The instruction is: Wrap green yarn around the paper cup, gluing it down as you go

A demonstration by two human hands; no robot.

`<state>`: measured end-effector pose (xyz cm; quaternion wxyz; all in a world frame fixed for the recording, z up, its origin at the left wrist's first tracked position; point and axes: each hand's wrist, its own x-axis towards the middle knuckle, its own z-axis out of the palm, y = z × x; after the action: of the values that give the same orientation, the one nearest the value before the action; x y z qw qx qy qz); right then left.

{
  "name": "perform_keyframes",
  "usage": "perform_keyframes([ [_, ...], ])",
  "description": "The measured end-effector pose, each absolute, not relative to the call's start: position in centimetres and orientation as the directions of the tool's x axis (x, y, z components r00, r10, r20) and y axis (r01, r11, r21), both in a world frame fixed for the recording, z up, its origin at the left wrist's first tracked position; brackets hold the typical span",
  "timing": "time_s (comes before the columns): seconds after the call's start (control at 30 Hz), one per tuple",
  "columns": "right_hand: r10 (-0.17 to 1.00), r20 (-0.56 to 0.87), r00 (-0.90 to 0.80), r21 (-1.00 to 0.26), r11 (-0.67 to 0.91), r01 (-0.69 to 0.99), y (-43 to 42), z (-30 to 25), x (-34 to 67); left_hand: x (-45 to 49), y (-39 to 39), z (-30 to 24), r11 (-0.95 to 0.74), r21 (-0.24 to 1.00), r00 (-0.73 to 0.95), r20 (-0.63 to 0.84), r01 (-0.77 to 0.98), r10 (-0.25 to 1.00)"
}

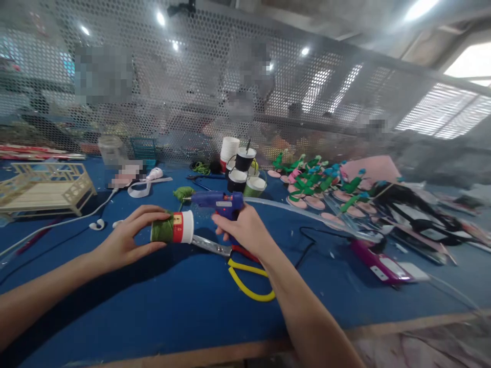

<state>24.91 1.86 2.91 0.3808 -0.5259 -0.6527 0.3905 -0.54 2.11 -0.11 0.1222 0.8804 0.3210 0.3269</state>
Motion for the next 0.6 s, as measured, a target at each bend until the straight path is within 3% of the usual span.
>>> perform_keyframes([
  [0.3,0.988,0.074,-0.133,-0.812,0.137,0.568,0.2,3.1,23.7,-0.8,2.4,-0.3,-0.778,0.402,0.581,0.517,0.484,0.629],
  [0.6,0.993,0.04,-0.115,-0.781,0.103,0.616,-0.1,3.3,23.4,-0.8,2.5,-0.5,-0.784,0.368,0.597,0.51,0.499,0.619],
])
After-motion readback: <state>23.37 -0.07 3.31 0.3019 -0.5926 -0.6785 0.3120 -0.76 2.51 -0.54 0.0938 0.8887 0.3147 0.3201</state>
